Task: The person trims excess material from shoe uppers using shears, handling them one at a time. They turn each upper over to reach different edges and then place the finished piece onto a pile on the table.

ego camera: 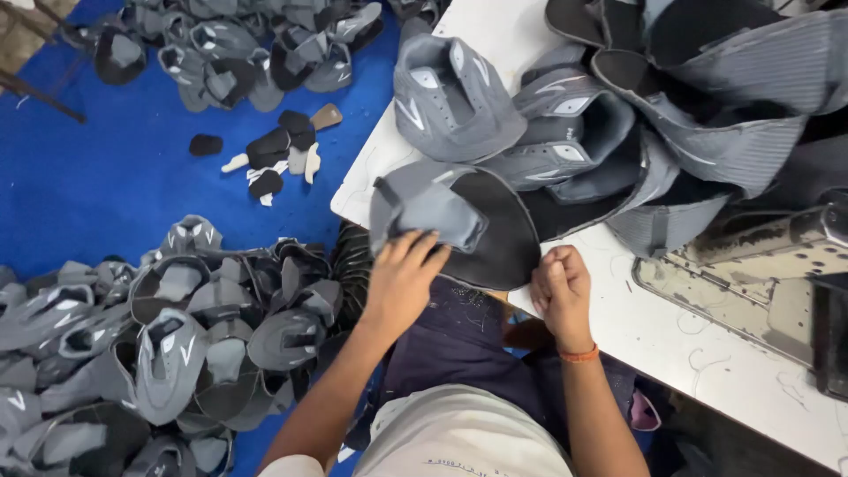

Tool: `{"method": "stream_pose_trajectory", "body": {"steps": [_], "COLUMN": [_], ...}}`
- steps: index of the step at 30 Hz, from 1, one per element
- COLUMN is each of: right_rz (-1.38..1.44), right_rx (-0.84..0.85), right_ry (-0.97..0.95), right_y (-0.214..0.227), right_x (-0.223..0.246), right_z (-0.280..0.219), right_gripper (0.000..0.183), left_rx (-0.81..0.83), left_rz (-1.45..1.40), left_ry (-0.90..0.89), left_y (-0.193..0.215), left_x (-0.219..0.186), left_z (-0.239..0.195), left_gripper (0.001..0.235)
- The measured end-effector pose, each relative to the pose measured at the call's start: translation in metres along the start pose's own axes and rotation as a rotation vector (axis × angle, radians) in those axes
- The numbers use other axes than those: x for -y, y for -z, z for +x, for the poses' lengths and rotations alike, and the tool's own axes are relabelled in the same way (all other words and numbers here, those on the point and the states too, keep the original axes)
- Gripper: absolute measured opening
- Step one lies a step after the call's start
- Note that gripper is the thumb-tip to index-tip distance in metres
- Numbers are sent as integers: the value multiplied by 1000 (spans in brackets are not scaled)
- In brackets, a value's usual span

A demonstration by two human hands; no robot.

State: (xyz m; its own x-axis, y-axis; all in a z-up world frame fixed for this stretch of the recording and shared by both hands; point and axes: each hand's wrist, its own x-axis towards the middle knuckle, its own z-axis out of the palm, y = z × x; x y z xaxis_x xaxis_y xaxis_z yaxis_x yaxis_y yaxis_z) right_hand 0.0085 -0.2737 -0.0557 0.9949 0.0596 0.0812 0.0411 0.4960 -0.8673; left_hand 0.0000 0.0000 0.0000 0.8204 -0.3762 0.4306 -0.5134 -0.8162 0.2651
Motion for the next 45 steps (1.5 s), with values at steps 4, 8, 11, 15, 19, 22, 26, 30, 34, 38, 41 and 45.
{"method": "stream_pose_trajectory", "body": {"steps": [4, 8, 11, 15, 19, 22, 26, 30, 34, 38, 41, 45], "right_rz": [-130, -210, -377, 7, -48, -65, -136, -218, 28, 142, 120, 104], "right_rx": [-136, -96, -65, -119, -6, 35, 0, -13, -129, -135, -119, -240], "right_ry": [21, 37, 124, 29, 3, 32, -6, 4, -26, -106, -71, -109], "right_y": [-1, 8, -1, 99, 58, 28, 36, 51, 58, 94, 74, 59], "right_x": [5, -9, 2, -73, -36, -14, -17, -24, -34, -55, -39, -19], "right_z": [-2, -2, -2, -13, -15, -13, -17, -15, -14, -14, -10, 4], "right_gripper": [13, 13, 27, 36, 60, 65, 60, 62, 50, 63, 64, 62], "left_rx": [-205, -547, -552, -389, -400, -393, -359, -329, -278, -299, -355, -338], "left_rz": [-96, -860, -1386, -1339, -1445, -1399, -1379, -1427, -1269, -1272, -1102, -619], "left_ry": [22, 479, 620, 725, 746, 692, 699, 669, 575, 471, 438, 133], "left_y": [17, 24, -5, -30, -19, -23, -20, -12, -8, -3, 0, 20], "left_x": [5, -10, -22, -35, -35, -30, -35, -42, -42, -42, -33, -24], "left_z": [4, 7, 10, 5, 7, 2, 0, -2, -7, -1, 0, 9], "left_gripper": [40, 21, 25, 18, 16, 18, 21, 26, 29, 27, 18, 9]}}
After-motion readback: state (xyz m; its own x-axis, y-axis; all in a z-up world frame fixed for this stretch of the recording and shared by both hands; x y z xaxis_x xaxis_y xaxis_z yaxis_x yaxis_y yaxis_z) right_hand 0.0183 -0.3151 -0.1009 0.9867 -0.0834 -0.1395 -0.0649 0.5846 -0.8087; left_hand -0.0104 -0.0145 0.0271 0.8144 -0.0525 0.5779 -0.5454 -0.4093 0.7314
